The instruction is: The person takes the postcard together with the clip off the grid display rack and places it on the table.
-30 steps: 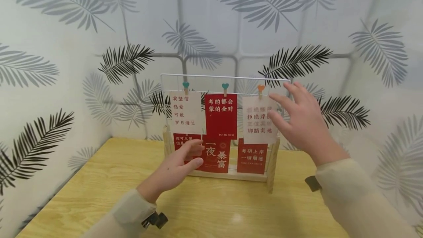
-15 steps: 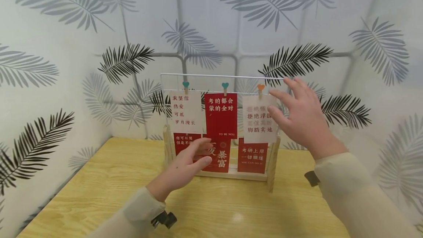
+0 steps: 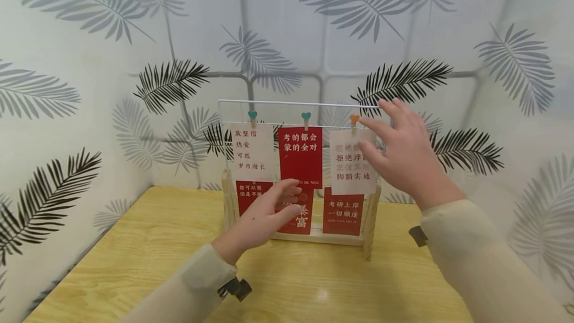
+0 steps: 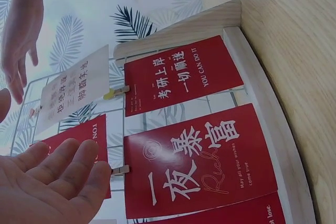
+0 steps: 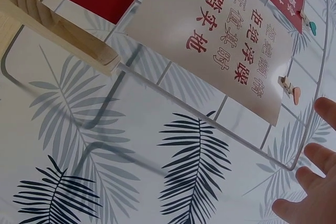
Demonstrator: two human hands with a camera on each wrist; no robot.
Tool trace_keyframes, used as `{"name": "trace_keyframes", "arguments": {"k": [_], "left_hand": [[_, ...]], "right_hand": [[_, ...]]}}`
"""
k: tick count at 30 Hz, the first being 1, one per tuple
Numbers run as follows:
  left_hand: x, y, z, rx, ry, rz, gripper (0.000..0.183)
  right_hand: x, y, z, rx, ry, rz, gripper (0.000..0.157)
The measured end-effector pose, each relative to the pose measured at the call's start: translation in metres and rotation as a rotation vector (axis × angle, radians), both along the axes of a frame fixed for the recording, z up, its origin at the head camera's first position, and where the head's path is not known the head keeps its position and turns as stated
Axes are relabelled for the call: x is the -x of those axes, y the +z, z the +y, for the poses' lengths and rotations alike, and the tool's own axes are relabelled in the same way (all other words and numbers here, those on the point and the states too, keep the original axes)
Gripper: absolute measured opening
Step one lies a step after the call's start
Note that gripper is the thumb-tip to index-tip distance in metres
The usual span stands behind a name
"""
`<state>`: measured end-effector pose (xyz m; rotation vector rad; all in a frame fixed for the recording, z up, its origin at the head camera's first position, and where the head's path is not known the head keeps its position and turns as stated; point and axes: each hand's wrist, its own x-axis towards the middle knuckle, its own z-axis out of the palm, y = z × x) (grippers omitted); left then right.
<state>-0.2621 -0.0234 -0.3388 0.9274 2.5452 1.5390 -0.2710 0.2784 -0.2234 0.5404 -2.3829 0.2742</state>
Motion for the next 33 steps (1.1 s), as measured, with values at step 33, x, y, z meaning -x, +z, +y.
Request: {"name": "trace_keyframes", "arguments": {"k": [33], "left_hand": [[0.022,0.01,0.053,-0.07,0.041,-0.036,0.064]], "right_hand": [[0.016,0.021,-0.014,-0.107,-0.091,-0.062,0.051]]}}
